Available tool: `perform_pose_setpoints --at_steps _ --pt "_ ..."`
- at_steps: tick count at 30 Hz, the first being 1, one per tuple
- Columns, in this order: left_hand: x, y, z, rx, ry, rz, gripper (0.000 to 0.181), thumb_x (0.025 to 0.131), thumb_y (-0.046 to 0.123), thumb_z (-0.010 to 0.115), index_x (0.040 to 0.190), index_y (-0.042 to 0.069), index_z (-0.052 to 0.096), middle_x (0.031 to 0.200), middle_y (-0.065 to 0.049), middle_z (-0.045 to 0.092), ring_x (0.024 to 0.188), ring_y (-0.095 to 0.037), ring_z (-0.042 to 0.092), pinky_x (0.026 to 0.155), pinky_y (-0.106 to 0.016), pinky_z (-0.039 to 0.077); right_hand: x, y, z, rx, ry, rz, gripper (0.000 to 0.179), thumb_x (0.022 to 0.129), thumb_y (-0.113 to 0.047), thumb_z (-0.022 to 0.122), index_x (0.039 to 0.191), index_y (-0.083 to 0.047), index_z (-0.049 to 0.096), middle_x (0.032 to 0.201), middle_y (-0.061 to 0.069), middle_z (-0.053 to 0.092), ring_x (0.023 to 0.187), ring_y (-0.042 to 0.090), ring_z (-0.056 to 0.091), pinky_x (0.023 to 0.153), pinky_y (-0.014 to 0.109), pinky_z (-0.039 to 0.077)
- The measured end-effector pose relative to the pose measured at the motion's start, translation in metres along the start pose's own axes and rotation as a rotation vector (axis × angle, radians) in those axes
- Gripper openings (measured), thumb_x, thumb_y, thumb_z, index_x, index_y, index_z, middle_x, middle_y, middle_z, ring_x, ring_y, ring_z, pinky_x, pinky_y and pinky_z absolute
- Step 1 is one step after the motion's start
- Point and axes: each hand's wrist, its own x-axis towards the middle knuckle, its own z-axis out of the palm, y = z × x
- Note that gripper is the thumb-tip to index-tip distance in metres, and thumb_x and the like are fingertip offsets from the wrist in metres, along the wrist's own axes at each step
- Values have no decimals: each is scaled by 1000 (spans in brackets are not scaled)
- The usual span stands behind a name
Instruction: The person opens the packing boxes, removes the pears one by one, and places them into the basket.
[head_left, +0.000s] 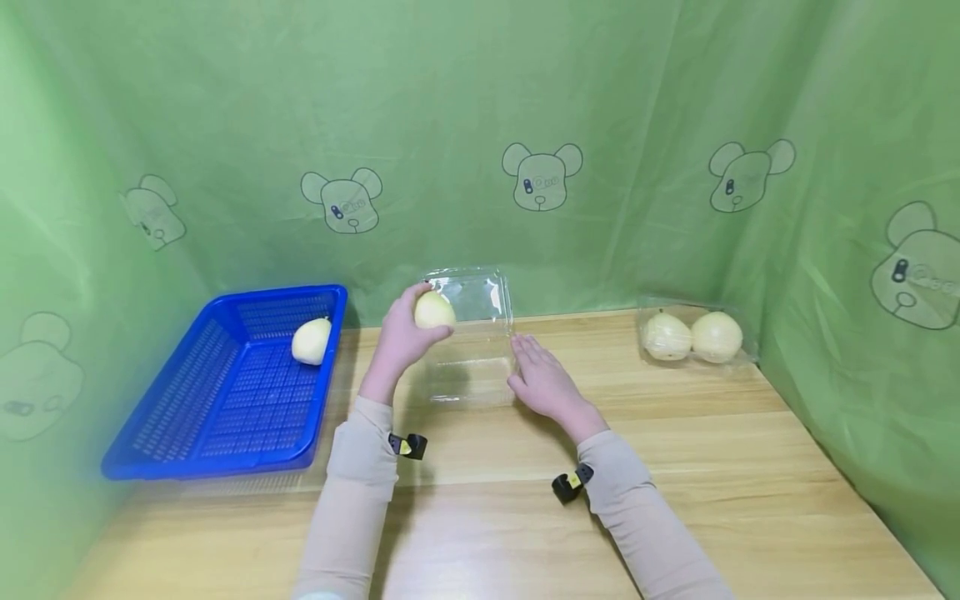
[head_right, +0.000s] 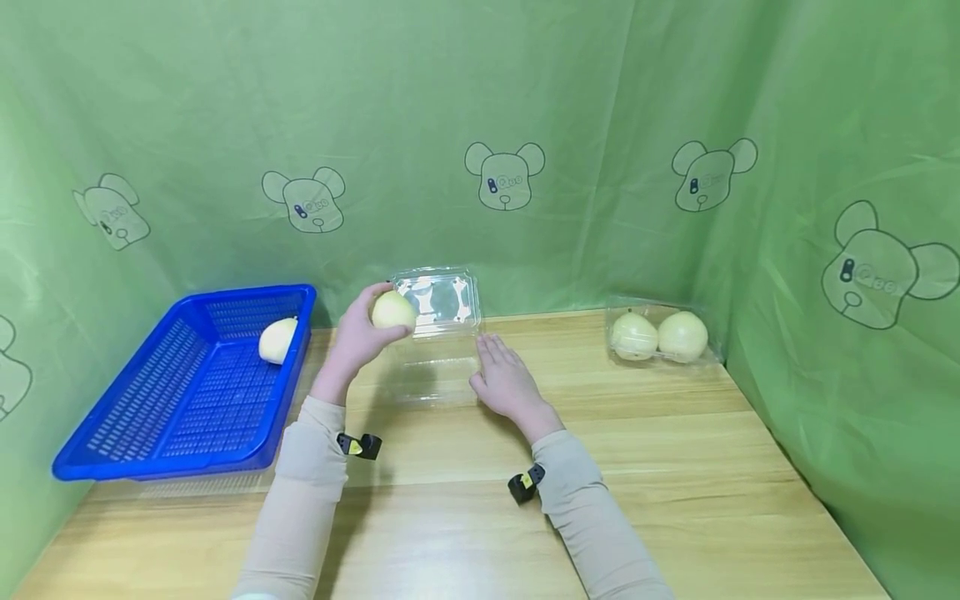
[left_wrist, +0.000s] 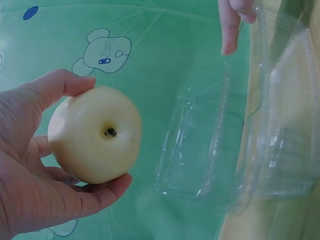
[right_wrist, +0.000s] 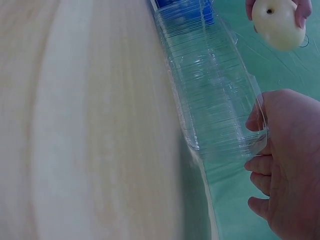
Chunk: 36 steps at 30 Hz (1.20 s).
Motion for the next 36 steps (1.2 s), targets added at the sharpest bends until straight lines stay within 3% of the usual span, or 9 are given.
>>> perform_pose_setpoints --at_steps 13,36 --pt "2 9 -20 50 8 11 79 74 22 80 144 18 43 138 -21 49 117 -41 53 91 -58 51 0 -1 0 6 -3 -1 64 99 -28 42 151 4 23 159 22 23 148 38 21 122 50 20" --pt "5 17 -72 136 93 20 82 73 21 79 145 18 42 143 -21 46 124 -42 49 95 -62 48 0 0 -1 5 10 -6 64 99 -27 42 150 6 24 159 22 24 148 39 22 122 50 20"
